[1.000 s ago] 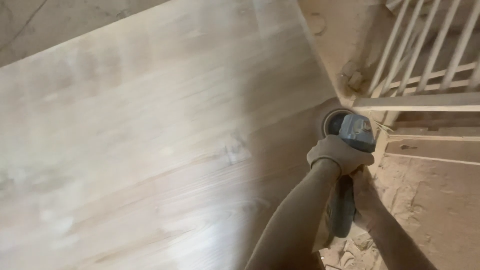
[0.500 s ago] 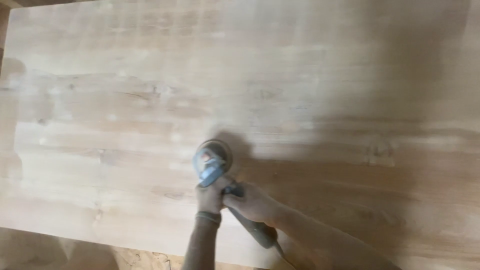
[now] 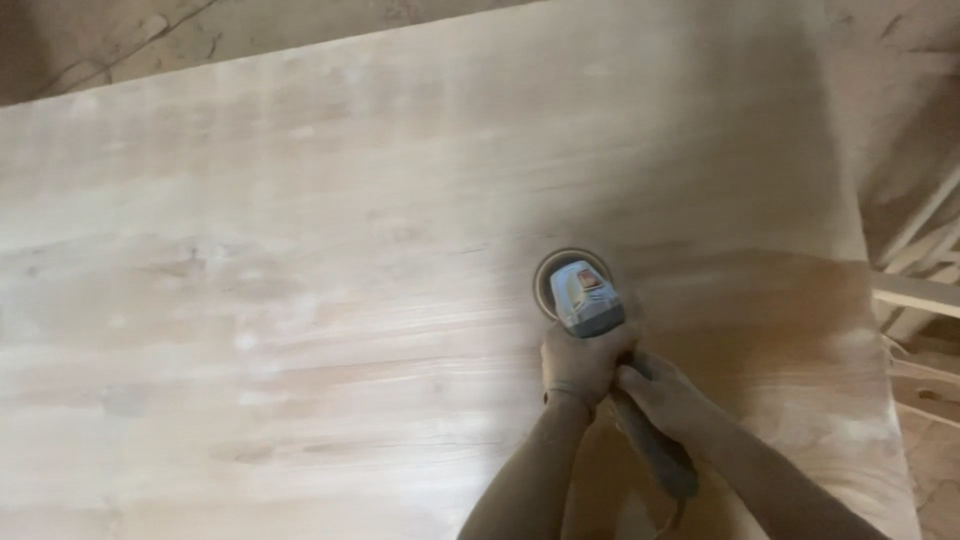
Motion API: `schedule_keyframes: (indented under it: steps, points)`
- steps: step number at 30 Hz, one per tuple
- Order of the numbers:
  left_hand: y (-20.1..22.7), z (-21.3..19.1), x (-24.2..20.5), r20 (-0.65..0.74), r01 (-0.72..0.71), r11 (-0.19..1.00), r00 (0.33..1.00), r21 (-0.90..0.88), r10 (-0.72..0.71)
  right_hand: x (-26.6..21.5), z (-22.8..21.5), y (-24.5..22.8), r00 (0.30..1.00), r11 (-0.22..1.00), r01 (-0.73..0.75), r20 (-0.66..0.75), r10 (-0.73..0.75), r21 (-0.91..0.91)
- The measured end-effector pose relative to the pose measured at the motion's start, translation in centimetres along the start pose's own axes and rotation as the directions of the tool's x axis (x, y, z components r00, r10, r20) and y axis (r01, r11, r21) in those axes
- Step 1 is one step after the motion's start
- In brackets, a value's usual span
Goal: Sanding the surface of a wooden table using a power sander.
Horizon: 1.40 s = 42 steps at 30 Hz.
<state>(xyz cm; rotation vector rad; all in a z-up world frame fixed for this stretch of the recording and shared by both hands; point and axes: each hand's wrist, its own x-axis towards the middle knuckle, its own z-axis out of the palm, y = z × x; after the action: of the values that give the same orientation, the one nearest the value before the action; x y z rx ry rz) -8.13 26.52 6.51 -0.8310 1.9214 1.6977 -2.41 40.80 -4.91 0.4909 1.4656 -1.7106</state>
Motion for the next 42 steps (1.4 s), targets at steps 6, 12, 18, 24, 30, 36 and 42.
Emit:
schedule_keyframes:
  steps: [6, 12, 18, 24, 30, 36, 42]
  points:
    - [-0.2, 11.8, -0.5, 0.123, -0.067, 0.947, 0.992, 0.313, 0.03, -6.0, -9.0, 1.0, 0.963, 0.985, -0.079, -0.245, 0.116, 0.154]
    - [0.2, 21.3, 0.3, 0.263, -0.135, 0.807, 0.964, 0.576, -0.027, -7.5, -17.3, 5.4, 0.952, 0.928, 0.038, -0.295, 0.08, 0.371]
    - [1.0, 27.3, 1.5, 0.419, -0.23, 0.688, 0.9, 0.688, -0.118, -9.4, -19.2, 3.6, 0.886, 0.831, 0.109, -0.432, 0.167, 0.545]
    - [1.6, 19.7, 3.3, 0.42, -0.252, 0.667, 0.902, 0.701, -0.101, -6.2, -12.3, 1.6, 0.898, 0.832, 0.259, -0.438, -0.022, 0.49]
    - [1.0, 0.5, 0.5, 0.279, -0.079, 0.84, 0.956, 0.537, -0.089, 1.0, 0.3, 5.1, 0.971, 0.93, -0.009, -0.217, 0.096, 0.368]
    - [-6.9, -5.4, 0.4, -0.127, -0.019, 0.973, 0.992, -0.229, -0.01, -3.9, 8.2, -4.7, 0.985, 0.913, -0.129, 0.054, 0.162, -0.386]
    - [-2.4, 5.9, -2.1, 0.009, 0.015, 1.0, 1.0, -0.017, -0.015, -4.5, -4.4, 3.4, 0.994, 0.998, -0.002, -0.107, -0.004, -0.057]
